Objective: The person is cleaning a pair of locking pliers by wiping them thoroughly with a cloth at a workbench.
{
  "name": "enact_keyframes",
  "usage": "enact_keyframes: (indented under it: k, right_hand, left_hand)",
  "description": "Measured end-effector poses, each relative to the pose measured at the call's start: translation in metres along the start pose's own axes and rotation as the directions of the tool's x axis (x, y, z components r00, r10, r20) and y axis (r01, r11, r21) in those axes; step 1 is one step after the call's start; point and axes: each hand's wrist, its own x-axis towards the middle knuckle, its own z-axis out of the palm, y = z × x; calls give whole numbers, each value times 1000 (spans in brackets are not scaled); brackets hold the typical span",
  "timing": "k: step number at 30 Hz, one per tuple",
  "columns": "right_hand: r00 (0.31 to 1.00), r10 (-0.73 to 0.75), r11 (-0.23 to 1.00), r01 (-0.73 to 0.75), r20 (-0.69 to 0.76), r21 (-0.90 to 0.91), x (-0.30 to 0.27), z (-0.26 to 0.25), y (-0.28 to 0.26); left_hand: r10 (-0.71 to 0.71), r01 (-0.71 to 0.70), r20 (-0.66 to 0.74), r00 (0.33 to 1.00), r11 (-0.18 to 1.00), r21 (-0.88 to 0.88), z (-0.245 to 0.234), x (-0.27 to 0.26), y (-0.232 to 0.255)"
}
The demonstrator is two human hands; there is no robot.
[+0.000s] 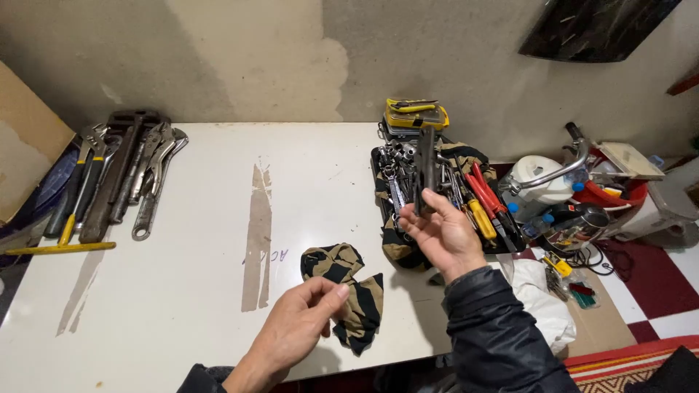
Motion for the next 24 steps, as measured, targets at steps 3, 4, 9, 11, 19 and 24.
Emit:
enact_keyframes:
  k: [3, 4, 9, 11, 19, 24]
  right_hand:
    - [996, 2, 998, 3, 90, -59, -15, 13, 13]
    - [996, 7, 998, -1, 94, -61, -18, 12, 18]
    - [962, 21, 989, 19, 273, -143, -36, 24, 46]
    - [955, 41, 991, 0, 295, -137, -43, 29, 59]
    - [902, 145, 974, -58, 406, -220, -70, 43, 101]
    - [894, 219, 940, -87, 391, -329, -83, 49, 117]
  left_hand:
    - [5, -9, -60, 998, 998, -60, -3, -2, 6]
    - [3, -7, -65, 998, 998, -63, -3, -3, 9]
    - [57, -110, -199, 978, 958, -266, -6, 5, 11]
    - [78, -150, -234, 969, 940, -307, -9, 10, 8]
    - [100, -211, -299, 949, 907, -365, -18, 19, 8]
    - [109, -234, -344, 933, 907, -349, -21, 18, 8]
